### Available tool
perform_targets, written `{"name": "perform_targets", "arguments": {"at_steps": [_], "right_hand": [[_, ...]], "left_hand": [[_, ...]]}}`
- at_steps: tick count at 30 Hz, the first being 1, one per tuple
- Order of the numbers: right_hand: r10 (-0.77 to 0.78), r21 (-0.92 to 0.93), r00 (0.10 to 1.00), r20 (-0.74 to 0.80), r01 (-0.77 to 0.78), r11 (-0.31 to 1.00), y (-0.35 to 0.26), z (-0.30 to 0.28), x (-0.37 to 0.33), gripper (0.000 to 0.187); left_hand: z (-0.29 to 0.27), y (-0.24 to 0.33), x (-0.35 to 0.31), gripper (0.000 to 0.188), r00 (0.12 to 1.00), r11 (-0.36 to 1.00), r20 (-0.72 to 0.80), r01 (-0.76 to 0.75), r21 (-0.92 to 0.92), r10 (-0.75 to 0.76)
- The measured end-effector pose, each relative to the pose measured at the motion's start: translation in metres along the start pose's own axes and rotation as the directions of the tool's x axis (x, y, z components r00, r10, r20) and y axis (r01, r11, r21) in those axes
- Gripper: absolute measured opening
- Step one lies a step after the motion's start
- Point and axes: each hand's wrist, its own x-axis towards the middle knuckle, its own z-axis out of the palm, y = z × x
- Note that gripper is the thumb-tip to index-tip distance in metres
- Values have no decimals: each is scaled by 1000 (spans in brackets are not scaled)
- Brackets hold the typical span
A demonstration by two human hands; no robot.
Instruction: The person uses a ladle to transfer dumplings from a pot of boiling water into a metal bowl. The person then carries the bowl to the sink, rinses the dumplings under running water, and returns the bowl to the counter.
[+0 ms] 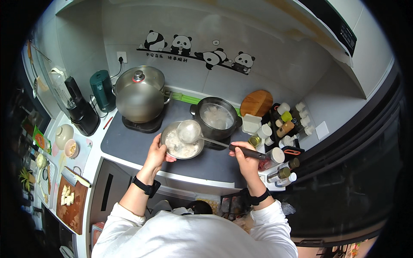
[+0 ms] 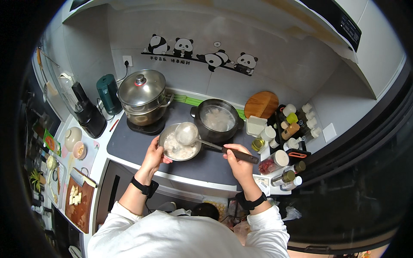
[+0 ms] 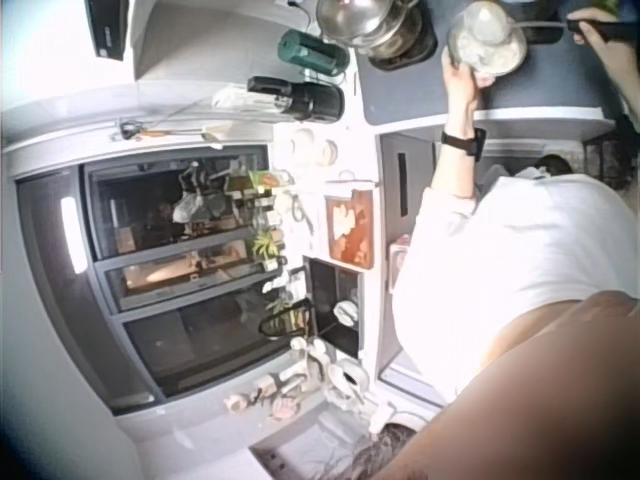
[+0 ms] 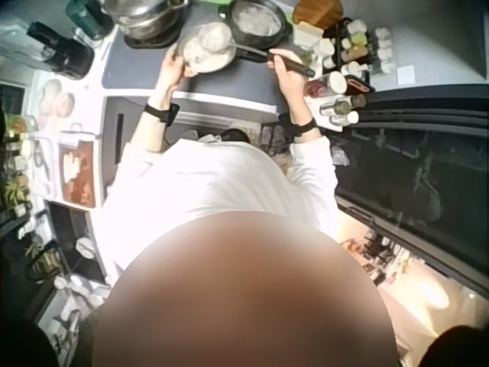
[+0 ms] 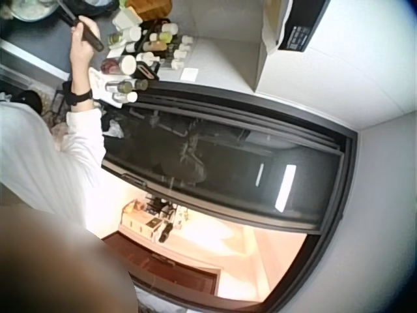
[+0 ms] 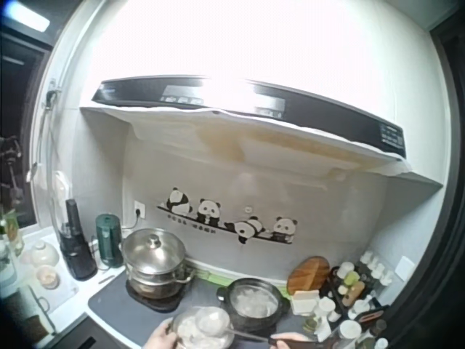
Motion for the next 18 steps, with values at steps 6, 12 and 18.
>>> {"name": "perform_targets", "arguments": {"at_steps": [6, 12, 18], "right_hand": [[-167, -372, 986, 9, 159, 915, -34, 40, -14, 18], [-377, -619, 912, 163, 393, 680, -65, 108, -30, 22], [-441, -691, 777, 450, 615, 379, -80, 179, -52, 31]], "left_hand": [[-28, 10, 11, 57, 998, 1000, 58, 3, -17, -2], [-74, 24, 26, 56, 986, 995, 141, 95, -19, -92], [-133, 43, 32, 57, 963, 995, 252, 98, 12, -98]]}}
